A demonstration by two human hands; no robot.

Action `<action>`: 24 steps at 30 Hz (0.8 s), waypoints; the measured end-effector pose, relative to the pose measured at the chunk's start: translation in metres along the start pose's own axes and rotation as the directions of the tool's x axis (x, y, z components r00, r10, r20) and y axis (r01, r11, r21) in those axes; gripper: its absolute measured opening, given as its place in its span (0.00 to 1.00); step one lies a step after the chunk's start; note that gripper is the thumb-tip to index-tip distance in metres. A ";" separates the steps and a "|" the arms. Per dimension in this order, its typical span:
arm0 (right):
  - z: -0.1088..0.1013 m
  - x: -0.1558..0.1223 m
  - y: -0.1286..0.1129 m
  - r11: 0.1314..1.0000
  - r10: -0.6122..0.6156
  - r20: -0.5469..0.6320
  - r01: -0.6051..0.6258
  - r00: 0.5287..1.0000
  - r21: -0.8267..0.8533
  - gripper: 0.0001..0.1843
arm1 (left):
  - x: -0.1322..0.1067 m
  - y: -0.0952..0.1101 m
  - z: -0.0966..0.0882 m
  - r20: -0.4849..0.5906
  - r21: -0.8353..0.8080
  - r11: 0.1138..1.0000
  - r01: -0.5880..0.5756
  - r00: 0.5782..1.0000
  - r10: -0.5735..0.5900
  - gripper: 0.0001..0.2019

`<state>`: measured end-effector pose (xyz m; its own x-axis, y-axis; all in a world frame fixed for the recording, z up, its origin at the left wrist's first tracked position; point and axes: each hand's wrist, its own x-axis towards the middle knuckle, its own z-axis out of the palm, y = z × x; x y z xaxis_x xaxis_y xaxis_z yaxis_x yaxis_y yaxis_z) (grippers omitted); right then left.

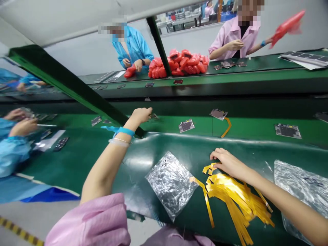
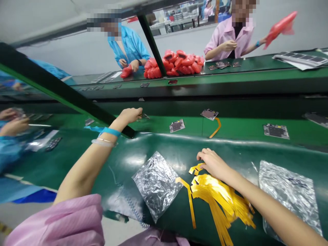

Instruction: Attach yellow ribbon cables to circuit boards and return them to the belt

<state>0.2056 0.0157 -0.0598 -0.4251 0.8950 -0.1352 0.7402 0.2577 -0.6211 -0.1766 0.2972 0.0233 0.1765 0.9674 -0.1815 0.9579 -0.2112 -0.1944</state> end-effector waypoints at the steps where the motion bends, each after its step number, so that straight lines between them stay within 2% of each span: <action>1: 0.001 0.000 0.000 1.000 -0.007 0.003 0.007 1.000 -0.008 0.06 | -0.011 0.007 -0.003 -0.061 -0.025 0.999 -0.026 0.998 0.024 0.15; 4: 0.001 -0.001 0.002 0.999 -0.032 0.024 0.033 0.999 -0.020 0.08 | -0.052 0.038 -0.003 -0.212 -0.114 0.989 -0.096 0.975 0.070 0.15; 6: 0.001 -0.002 0.003 0.999 -0.045 0.025 0.045 0.999 -0.020 0.08 | -0.084 0.065 0.005 -0.301 -0.219 0.964 -0.153 0.950 0.083 0.15; 8: 0.002 -0.005 0.004 0.999 -0.052 0.014 0.052 0.999 -0.009 0.08 | -0.118 0.093 0.018 -0.418 -0.483 0.834 -0.266 0.907 0.047 0.13; 10: 0.004 -0.009 0.005 0.999 -0.051 -0.009 0.051 0.999 0.015 0.08 | -0.150 0.119 0.034 -0.445 -0.644 0.682 -0.347 0.895 0.035 0.11; 12: 0.006 -0.014 0.005 0.997 -0.043 -0.040 0.045 0.998 0.055 0.08 | -0.177 0.140 0.048 -0.410 -0.759 0.538 -0.367 0.911 0.044 0.10; 14: 0.006 -0.020 0.004 0.993 -0.030 -0.074 0.038 0.997 0.111 0.07 | -0.197 0.156 0.057 -0.343 -0.839 0.425 -0.340 0.936 0.072 0.11; 16: 0.003 -0.026 0.001 0.985 -0.020 -0.105 0.038 0.994 0.170 0.07 | -0.211 0.168 0.060 -0.249 -0.912 0.301 -0.279 0.959 0.135 0.11; 19: -0.003 -0.038 -0.009 0.965 0.018 -0.166 0.026 0.986 0.260 0.10 | -0.224 0.183 0.061 -0.120 -0.984 0.095 -0.148 0.960 0.253 0.12; 21: -0.006 -0.048 -0.018 0.913 0.107 -0.242 0.002 0.965 0.409 0.11 | -0.231 0.195 0.062 -0.055 -0.997 0.026 -0.066 0.946 0.321 0.13; 24: -0.006 -0.063 -0.032 0.799 0.240 -0.286 -0.022 0.928 0.601 0.11 | -0.243 0.212 0.064 -0.001 -1.000 -0.008 0.002 0.904 0.428 0.12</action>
<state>0.2116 -0.0468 -0.0267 -0.0676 0.9962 -0.0542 0.2876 -0.0326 -0.9572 -0.0304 0.0086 -0.0354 0.5698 0.7841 -0.2460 0.2193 0.1434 0.9651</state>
